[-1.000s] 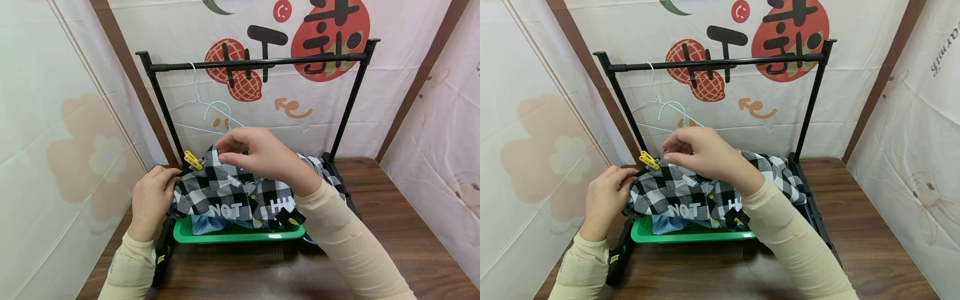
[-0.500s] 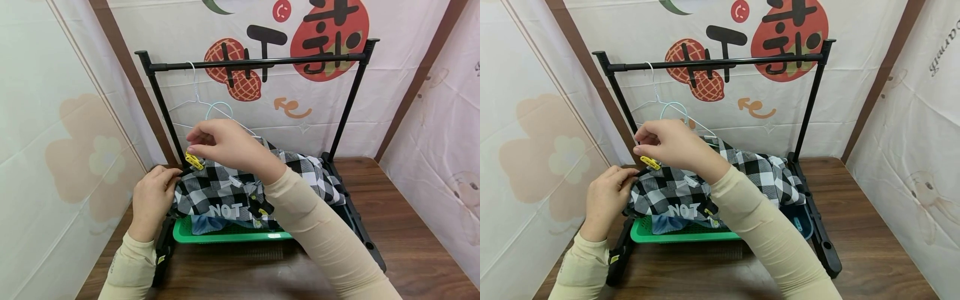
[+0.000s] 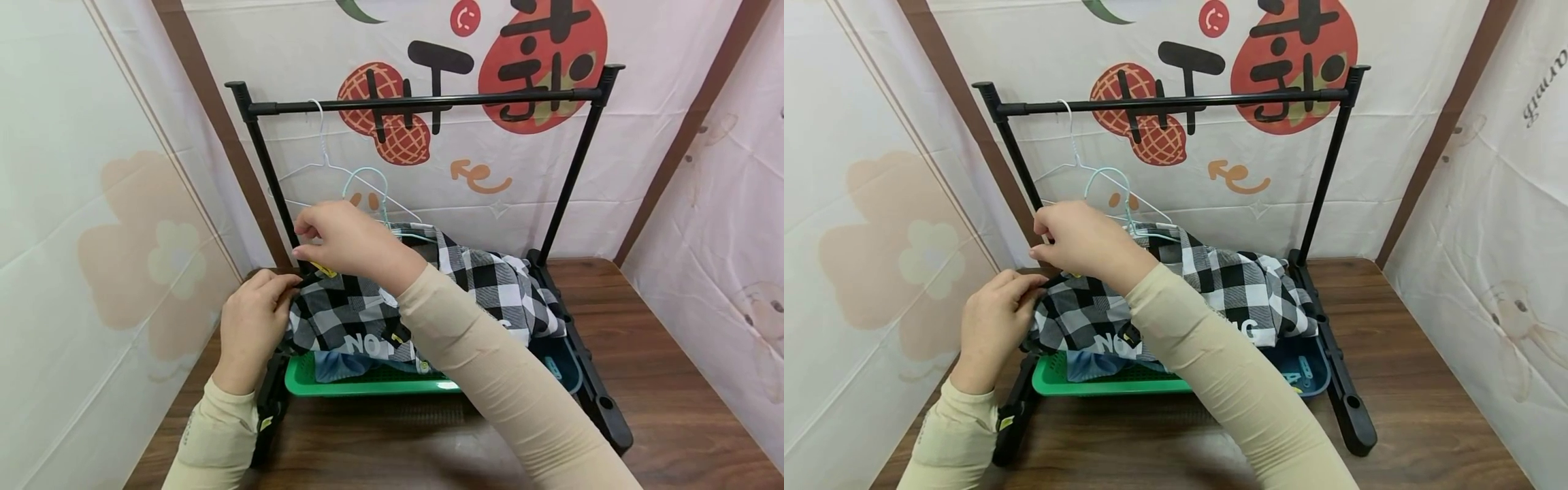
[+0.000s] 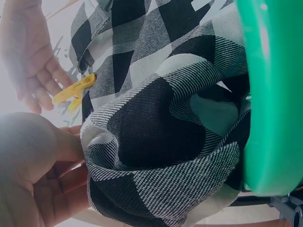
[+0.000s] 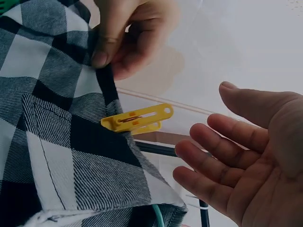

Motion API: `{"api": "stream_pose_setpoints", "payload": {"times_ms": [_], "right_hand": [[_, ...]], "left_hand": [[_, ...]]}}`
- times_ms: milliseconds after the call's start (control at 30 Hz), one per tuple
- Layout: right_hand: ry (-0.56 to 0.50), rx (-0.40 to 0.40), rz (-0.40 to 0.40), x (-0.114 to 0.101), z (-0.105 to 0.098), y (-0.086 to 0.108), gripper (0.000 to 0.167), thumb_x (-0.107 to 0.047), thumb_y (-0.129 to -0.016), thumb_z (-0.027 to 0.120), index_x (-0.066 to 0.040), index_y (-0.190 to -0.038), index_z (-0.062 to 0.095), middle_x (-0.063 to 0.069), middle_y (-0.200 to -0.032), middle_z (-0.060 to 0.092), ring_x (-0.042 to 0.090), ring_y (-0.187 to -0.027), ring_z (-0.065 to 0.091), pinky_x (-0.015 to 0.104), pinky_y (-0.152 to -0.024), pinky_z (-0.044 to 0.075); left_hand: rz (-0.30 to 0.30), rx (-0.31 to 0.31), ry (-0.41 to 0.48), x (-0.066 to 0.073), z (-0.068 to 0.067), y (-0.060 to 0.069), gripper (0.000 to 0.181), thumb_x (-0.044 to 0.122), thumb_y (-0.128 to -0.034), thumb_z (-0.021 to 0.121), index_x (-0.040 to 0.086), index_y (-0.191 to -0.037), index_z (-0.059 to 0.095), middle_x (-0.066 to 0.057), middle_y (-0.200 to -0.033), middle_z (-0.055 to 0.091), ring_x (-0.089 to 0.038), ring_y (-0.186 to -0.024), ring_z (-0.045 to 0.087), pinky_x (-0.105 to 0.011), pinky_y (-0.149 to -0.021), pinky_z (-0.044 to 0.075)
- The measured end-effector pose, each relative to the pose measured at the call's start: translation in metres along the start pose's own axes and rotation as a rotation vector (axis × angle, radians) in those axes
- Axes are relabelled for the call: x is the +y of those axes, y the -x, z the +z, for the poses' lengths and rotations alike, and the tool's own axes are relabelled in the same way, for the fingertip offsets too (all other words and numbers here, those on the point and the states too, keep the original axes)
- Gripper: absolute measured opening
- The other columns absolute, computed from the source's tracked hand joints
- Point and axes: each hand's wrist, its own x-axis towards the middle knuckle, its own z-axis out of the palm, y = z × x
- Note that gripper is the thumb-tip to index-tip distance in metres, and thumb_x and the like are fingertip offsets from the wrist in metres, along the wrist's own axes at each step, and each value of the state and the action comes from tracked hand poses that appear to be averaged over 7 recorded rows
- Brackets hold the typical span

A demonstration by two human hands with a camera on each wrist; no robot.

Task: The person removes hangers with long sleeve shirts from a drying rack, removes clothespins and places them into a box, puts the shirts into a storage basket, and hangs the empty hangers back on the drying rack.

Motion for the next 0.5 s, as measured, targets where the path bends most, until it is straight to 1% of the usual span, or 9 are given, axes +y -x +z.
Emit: {"api": "stream_pose_setpoints", "payload": {"times_ms": [100,200,233,300,400,500], "right_hand": [[0.04,-0.015,0.025,0.002,0.003,-0.004,0.035,-0.041,-0.098,0.069,-0.017,-0.124,0.067,-0.004,-0.121,0.066,0.008,-0.11,0.061,0.027,-0.095,0.05],[0.058,-0.054,0.056,0.004,0.005,-0.007,0.035,-0.044,-0.096,0.071,-0.017,-0.119,0.067,-0.003,-0.113,0.067,0.009,-0.096,0.061,0.027,-0.083,0.051],[0.057,-0.07,0.062,0.005,0.006,-0.007,0.034,-0.044,-0.096,0.071,-0.016,-0.115,0.067,-0.002,-0.108,0.067,0.01,-0.09,0.06,0.027,-0.078,0.05],[0.05,-0.098,0.076,0.007,0.009,-0.008,0.032,-0.045,-0.095,0.072,-0.016,-0.11,0.067,-0.002,-0.101,0.066,0.012,-0.082,0.057,0.027,-0.071,0.047],[0.047,-0.115,0.082,0.011,0.013,-0.008,0.033,-0.045,-0.095,0.073,-0.016,-0.11,0.068,-0.003,-0.098,0.065,0.012,-0.08,0.055,0.027,-0.068,0.045],[0.064,-0.113,0.083,0.015,0.017,-0.009,0.033,-0.045,-0.095,0.073,-0.016,-0.111,0.068,-0.004,-0.095,0.061,0.011,-0.08,0.053,0.026,-0.068,0.043]], "left_hand": [[0.003,-0.002,-0.002,0.0,0.0,0.0,0.013,0.005,-0.0873,0.08,0.01,-0.1,0.08,-0.004,-0.081,0.065,-0.022,-0.064,0.058,-0.043,-0.056,0.047],[0.006,-0.007,-0.005,0.001,0.0,0.0,0.013,0.006,-0.0875,0.08,0.01,-0.1,0.08,-0.005,-0.081,0.065,-0.022,-0.064,0.058,-0.043,-0.056,0.047],[0.006,-0.009,-0.005,0.001,0.0,0.0,0.013,0.006,-0.0876,0.08,0.01,-0.1,0.08,-0.005,-0.081,0.065,-0.022,-0.064,0.058,-0.043,-0.056,0.047],[0.007,-0.01,-0.005,0.002,-0.001,0.0,0.013,0.006,-0.0877,0.08,0.01,-0.1,0.08,-0.005,-0.081,0.064,-0.022,-0.064,0.057,-0.043,-0.056,0.047],[0.006,-0.013,-0.006,0.002,-0.001,0.0,0.013,0.006,-0.0876,0.08,0.01,-0.1,0.079,-0.005,-0.081,0.064,-0.022,-0.064,0.058,-0.043,-0.056,0.048],[0.006,-0.017,-0.011,0.003,-0.001,0.0,0.014,0.005,-0.0871,0.081,0.01,-0.1,0.08,-0.005,-0.08,0.064,-0.022,-0.064,0.058,-0.043,-0.056,0.047]]}}
